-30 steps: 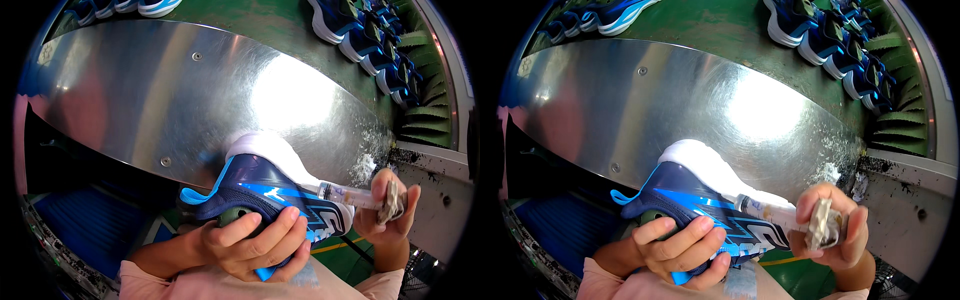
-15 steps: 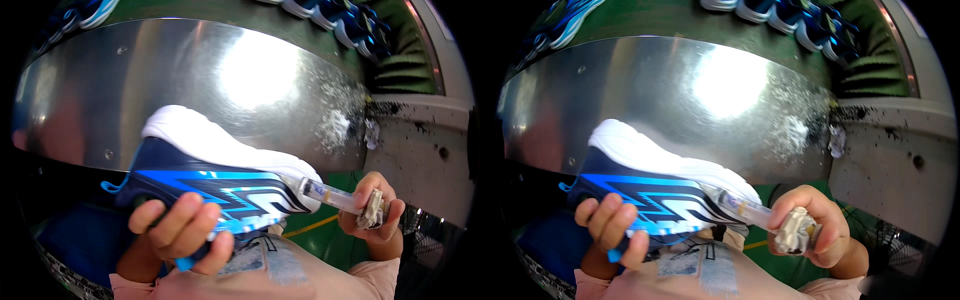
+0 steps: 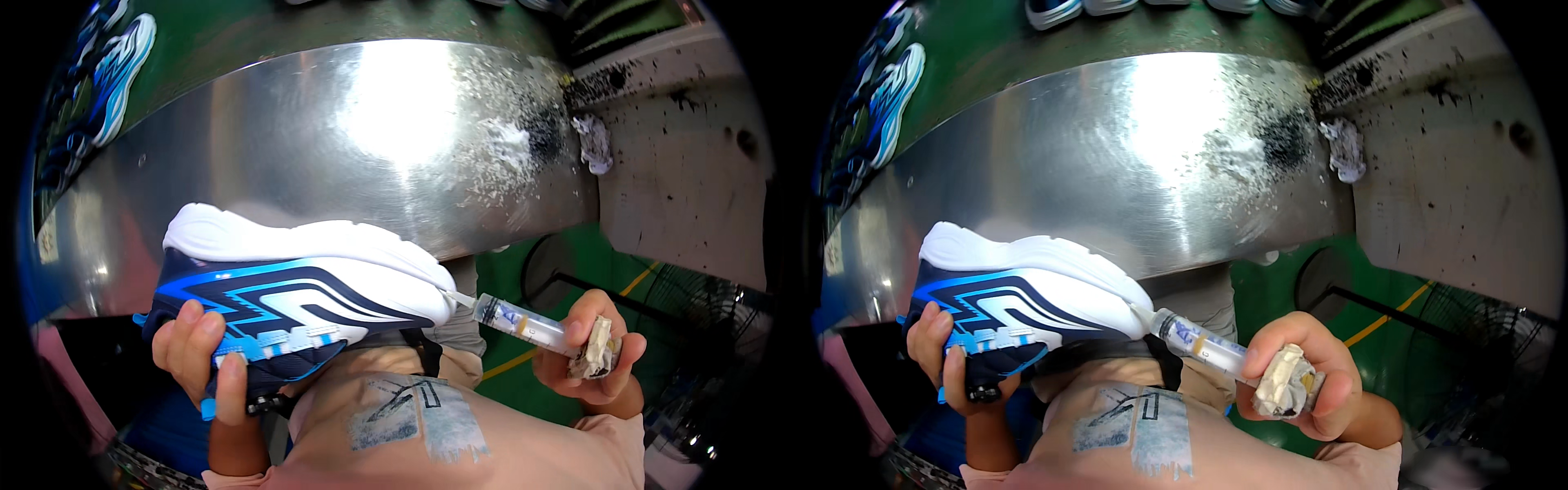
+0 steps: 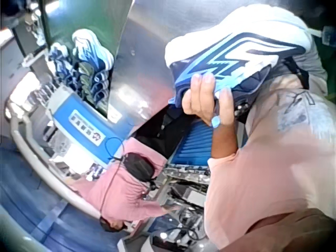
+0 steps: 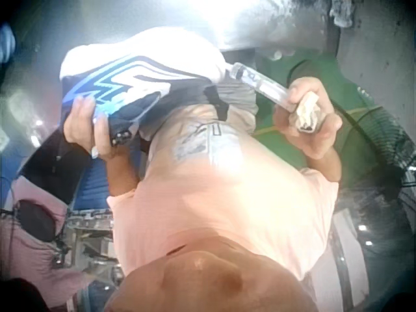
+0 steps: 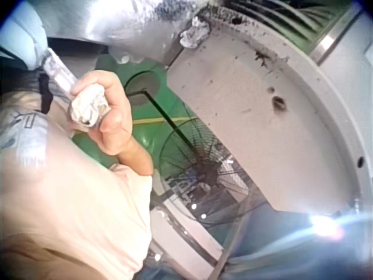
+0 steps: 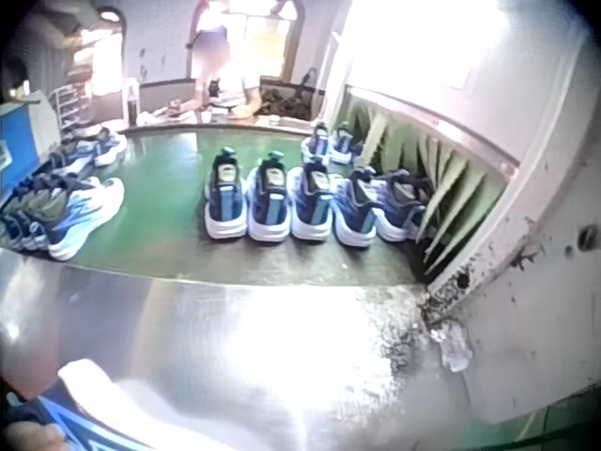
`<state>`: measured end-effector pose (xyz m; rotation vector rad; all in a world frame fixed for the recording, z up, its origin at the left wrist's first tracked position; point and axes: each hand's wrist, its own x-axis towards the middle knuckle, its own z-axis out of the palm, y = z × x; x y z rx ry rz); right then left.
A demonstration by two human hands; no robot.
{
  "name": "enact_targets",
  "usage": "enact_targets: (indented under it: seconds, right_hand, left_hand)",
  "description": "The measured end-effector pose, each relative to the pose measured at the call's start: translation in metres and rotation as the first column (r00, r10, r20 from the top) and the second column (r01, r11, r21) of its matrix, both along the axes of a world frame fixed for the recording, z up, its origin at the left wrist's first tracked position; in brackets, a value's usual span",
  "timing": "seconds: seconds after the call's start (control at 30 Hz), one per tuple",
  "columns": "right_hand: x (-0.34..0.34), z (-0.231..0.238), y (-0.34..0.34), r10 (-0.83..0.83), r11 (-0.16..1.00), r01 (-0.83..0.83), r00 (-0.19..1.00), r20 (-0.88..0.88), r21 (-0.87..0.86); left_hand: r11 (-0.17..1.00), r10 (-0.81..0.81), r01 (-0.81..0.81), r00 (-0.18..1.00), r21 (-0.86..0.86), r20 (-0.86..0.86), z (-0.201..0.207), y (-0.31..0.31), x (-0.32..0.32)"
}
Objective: The person applies glue to the sole of blue and white sneakers using a syringe. They pick up each shoe from a conveyor belt, apply glue along the sole edge, and place the shoe back on the belt.
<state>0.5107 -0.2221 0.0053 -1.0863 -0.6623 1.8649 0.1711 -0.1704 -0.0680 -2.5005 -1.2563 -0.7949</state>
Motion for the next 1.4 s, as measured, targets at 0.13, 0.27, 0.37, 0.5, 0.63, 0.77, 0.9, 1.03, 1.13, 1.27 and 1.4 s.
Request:
enact_targets:
  seconds: [0.13, 0.27, 0.37, 0.5, 0.63, 0.77, 0.9, 1.03, 1.13, 1.27, 1.4]
  right_hand:
    - [0.002, -0.009, -0.009, -0.059, 0.998, 0.059, 0.998, -0.028, -0.004]
    - [-0.003, -0.017, -0.006, -0.078, 0.990, 0.088, 0.993, -0.087, 0.108]
    - [-0.006, -0.024, -0.003, -0.054, 0.976, 0.084, 0.988, -0.145, 0.203]
    - [-0.005, -0.034, -0.011, 0.008, 0.988, 0.025, 0.978, -0.209, 0.155]
    - [-0.010, -0.044, -0.015, -0.025, 0.991, 0.048, 0.983, -0.184, 0.123]
    - [-0.019, -0.045, -0.013, -0.070, 0.994, 0.078, 0.991, -0.111, 0.078]
    - [-0.021, -0.055, -0.004, -0.014, 0.942, 0.009, 1.000, 0.011, 0.336]
    - [-0.022, -0.057, 0.001, 0.015, 0.848, -0.141, 0.970, 0.243, 0.511]
    - [-0.020, -0.056, 0.000, -0.012, 0.841, -0.144, 0.959, 0.283, 0.522]
    - [0.016, -0.057, 0.022, -0.243, 0.829, 0.171, 0.968, 0.068, 0.532]
    - [0.027, -0.058, 0.089, -0.429, 0.890, 0.287, 0.792, 0.434, 0.355]
  left_hand:
    - [0.997, -0.024, 0.028, 0.998, -0.075, 0.053, 0.014, 0.010, 0.014]
    - [0.994, -0.004, 0.008, 0.999, -0.107, 0.034, 0.023, 0.020, 0.027]
    - [0.986, 0.018, -0.018, 1.000, -0.167, 0.002, 0.032, 0.027, 0.035]
    - [0.970, 0.014, -0.001, 0.999, -0.244, 0.050, 0.038, 0.040, 0.041]
    - [0.930, -0.041, 0.056, 0.998, -0.364, 0.050, 0.048, 0.065, 0.050]
    - [0.869, -0.062, 0.062, 0.998, -0.491, 0.017, 0.060, 0.096, 0.058]
    - [0.758, -0.040, 0.113, 0.991, -0.643, 0.126, 0.064, 0.124, 0.060]
    - [0.610, 0.039, 0.119, 0.983, -0.783, 0.180, 0.070, 0.143, 0.066]
    - [0.572, 0.056, 0.127, 0.980, -0.810, 0.192, 0.075, 0.150, 0.070]
    - [0.831, -0.304, 0.314, 0.948, -0.459, 0.098, 0.068, 0.142, 0.058]
    - [0.864, -0.453, 0.471, 0.881, -0.179, 0.137, 0.043, 0.094, 0.063]
